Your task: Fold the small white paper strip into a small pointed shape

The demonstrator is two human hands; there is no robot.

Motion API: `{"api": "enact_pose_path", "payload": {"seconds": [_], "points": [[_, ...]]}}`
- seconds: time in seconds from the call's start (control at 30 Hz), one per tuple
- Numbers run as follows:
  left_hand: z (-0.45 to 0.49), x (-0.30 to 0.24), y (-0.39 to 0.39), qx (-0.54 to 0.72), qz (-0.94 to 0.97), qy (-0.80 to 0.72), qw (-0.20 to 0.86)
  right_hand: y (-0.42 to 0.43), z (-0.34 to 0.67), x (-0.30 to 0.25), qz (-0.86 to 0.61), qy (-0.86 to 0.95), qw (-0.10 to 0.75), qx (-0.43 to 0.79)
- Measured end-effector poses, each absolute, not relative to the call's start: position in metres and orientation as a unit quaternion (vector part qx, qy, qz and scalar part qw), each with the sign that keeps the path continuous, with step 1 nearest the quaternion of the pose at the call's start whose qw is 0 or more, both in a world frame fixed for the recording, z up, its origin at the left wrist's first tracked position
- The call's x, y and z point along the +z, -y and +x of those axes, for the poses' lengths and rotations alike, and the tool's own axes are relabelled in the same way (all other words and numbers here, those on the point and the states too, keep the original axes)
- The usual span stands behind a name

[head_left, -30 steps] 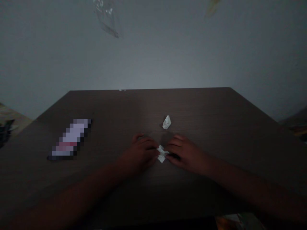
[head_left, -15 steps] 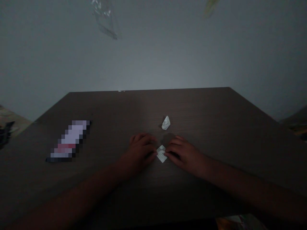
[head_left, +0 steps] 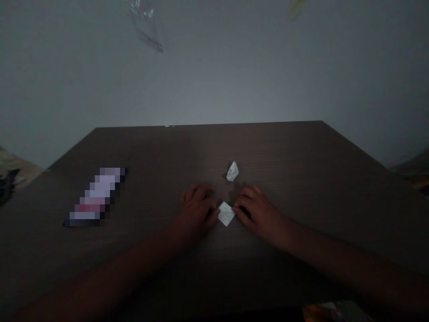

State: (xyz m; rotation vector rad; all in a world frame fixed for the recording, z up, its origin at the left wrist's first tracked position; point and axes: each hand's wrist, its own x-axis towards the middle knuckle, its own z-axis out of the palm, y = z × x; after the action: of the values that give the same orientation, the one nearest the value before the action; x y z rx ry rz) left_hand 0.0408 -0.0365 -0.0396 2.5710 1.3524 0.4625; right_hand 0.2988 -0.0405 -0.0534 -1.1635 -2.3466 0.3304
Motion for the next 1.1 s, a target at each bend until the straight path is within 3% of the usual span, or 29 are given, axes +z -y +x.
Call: {"api": "enact_pose_path", "payload": {"seconds": [0.37,1.1], "points": [[0.04,-0.04,0.035,0.137,0.87,-0.463,0.101,0.041,0.299,-0.056,-0.417,0.851,0.277,0.156],[0.054,-0.031,0.04,0.11,0.849,-0.499,0.133,0.046,0.283,-0.052,-0.498,0.835,0.217,0.092]]}}
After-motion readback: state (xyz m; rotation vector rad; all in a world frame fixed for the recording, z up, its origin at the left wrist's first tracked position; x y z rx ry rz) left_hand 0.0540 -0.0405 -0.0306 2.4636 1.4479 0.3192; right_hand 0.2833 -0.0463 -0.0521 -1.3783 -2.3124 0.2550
